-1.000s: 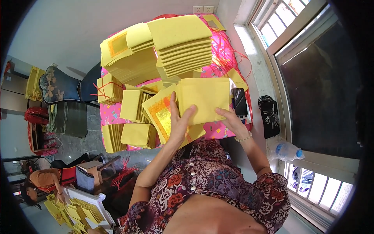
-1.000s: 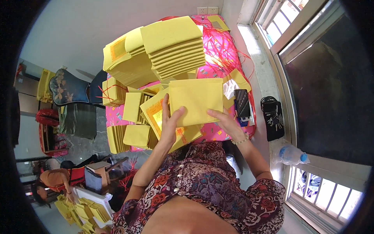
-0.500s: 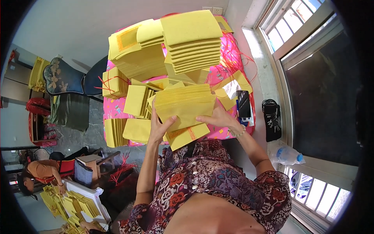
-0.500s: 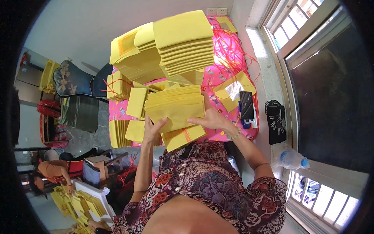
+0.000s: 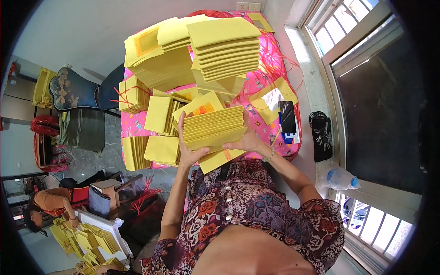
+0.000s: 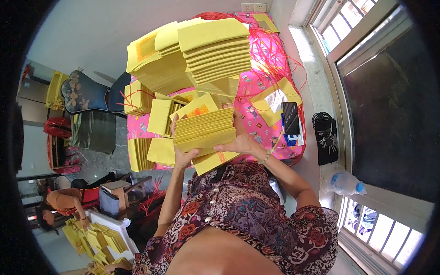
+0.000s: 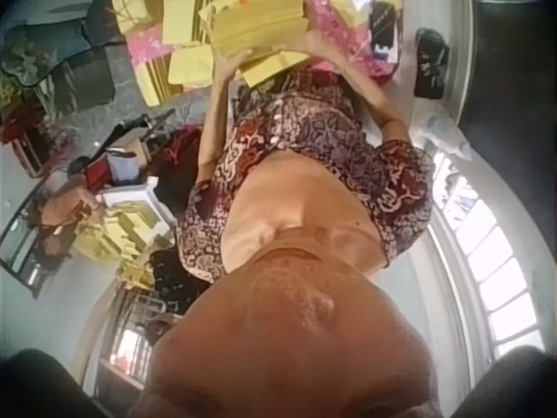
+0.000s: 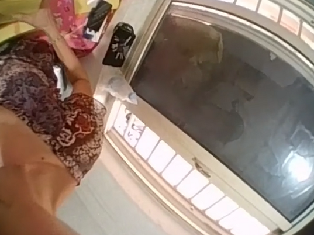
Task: Counting and stacking yellow sheets of joss paper on a workspace table.
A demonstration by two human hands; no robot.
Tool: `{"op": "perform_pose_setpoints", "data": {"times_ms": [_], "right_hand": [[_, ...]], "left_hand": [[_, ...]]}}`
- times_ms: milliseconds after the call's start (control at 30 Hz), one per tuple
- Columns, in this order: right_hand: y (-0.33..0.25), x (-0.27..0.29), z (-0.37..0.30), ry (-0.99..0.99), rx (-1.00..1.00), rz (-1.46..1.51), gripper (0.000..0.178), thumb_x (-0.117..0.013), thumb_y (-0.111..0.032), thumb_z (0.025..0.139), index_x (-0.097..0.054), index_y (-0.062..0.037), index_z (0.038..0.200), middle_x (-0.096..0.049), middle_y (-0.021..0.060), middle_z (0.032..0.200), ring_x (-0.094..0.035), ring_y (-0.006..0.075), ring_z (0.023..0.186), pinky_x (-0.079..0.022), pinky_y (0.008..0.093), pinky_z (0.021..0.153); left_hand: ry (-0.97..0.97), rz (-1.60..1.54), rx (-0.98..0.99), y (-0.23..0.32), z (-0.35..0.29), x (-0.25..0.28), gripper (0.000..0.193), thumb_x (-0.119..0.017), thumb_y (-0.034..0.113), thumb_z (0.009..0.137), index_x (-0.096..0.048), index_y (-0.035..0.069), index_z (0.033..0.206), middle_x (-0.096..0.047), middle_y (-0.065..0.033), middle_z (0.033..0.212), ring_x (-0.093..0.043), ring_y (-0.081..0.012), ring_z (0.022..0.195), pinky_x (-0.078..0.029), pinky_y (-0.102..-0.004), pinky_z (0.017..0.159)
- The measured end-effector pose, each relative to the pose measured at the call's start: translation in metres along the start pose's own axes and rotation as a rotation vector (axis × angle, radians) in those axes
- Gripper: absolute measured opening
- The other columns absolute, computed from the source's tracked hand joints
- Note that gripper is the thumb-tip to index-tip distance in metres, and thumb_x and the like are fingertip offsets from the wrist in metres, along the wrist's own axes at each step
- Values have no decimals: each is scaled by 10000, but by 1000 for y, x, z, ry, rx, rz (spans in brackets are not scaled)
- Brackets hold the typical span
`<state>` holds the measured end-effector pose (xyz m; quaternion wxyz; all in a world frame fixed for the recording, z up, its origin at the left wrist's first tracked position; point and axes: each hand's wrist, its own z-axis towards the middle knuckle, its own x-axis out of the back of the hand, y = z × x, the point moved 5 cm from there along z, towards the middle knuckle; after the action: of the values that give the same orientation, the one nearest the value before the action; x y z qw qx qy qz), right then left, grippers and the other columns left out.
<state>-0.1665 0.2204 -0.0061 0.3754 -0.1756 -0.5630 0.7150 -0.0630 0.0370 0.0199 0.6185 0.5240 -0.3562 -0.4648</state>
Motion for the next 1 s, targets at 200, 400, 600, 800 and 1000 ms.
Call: {"op": "perform_pose_setpoints", "data": {"times_ms": [200, 400, 600, 800, 1000], "right_hand": [[-3, 0, -2, -15, 36, 11, 1329, -948, -377, 614, -35, -36, 1518, -234, 196, 1515, -235, 323, 1436, -251, 446, 1181], [-5, 10, -3, -9, -72, -83, 1162, -949, -339, 629, -199, -20, 1457, -338, 171, 1421, -368, 301, 1348, -353, 422, 1122], [-3, 15, 0, 19, -77, -131, 1129, -957, -362, 608, -247, -19, 1417, -385, 158, 1367, -415, 291, 1303, -363, 424, 1108], [-25, 25, 9, -61, -14, -137, 1282, -961, -421, 568, -167, -10, 1486, -328, 202, 1454, -282, 330, 1414, -269, 455, 1167], [-119, 37, 33, -43, 348, -548, 1091, -872, -475, 658, -299, -88, 1501, -312, 163, 1544, -228, 378, 1465, -188, 535, 1194]], "left_hand": [[31, 80, -46, -9, -6, 7, 1243, -901, 524, 628, -219, -13, 1517, -379, -213, 1460, -459, -309, 1323, -426, -433, 1077], [35, 55, 36, -14, -11, 12, 1200, -930, 467, 618, -265, -28, 1486, -414, -187, 1428, -467, -276, 1312, -416, -419, 1087], [-147, 283, -61, -11, -6, 16, 1272, -950, 431, 577, -223, -27, 1515, -402, -186, 1457, -437, -294, 1344, -354, -416, 1137], [-168, 322, 39, -9, -6, 12, 1273, -953, 370, 574, -206, -19, 1529, -345, -191, 1517, -403, -306, 1373, -323, -425, 1157], [-184, 385, -2, -12, -6, 17, 1257, -953, 336, 581, -205, -5, 1532, -350, -181, 1511, -422, -301, 1360, -339, -418, 1148]]}}
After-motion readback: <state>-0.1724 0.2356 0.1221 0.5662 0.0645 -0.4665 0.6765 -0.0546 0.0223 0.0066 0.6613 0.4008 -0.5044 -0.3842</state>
